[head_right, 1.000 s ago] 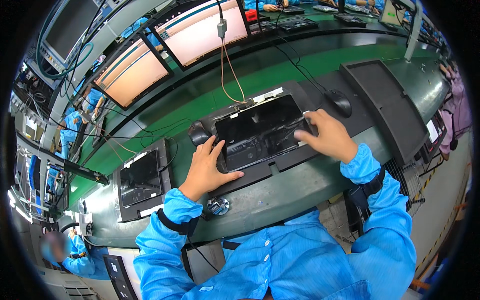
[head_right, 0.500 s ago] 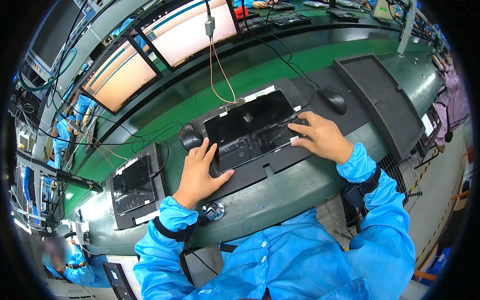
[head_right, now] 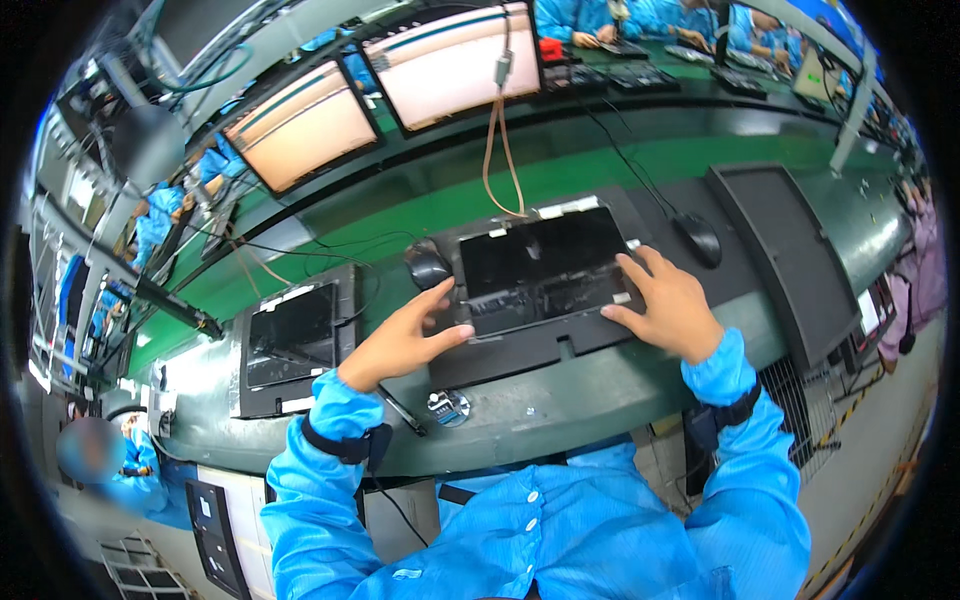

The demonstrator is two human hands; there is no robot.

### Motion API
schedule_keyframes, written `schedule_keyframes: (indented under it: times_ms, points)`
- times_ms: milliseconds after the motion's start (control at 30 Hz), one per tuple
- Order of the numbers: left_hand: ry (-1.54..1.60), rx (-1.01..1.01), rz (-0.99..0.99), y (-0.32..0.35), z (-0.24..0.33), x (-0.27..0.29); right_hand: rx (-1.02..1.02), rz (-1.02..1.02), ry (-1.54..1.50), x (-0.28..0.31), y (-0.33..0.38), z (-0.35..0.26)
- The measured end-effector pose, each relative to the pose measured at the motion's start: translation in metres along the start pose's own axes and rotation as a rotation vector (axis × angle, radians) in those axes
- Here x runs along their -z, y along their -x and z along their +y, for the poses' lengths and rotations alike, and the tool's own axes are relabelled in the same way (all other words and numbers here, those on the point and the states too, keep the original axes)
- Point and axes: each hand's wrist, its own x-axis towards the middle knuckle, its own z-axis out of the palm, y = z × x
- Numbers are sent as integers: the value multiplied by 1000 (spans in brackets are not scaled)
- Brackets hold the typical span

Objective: Assembling, marking, and organizing tablet components on an electronics production line.

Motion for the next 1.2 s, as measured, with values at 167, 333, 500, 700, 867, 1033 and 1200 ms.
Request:
schedule_keyframes:
  times_ms: [167,333,500,700,867,1033,1200]
  points:
    - [108,79,171,99,24,58,30,187,-468,-16,29,-52]
    - [549,402,763,185,-29,-9,376,2,-536,-52,49,-82]
    - [171,340,1043,175,-49,-64,123,-45,-552,-61,51,-79]
    - [224,289,1044,174,-50,-71,155,-90,-492,-61,47,-89]
    - [134,234,1101,187,-53,-73,307,-126,-355,-67,53,-94]
    - [154,222,1069,184,-53,-75,341,-130,-354,-64,49,-96]
    - [185,271,1020,179,-51,-75,221,-155,-419,-65,51,-89]
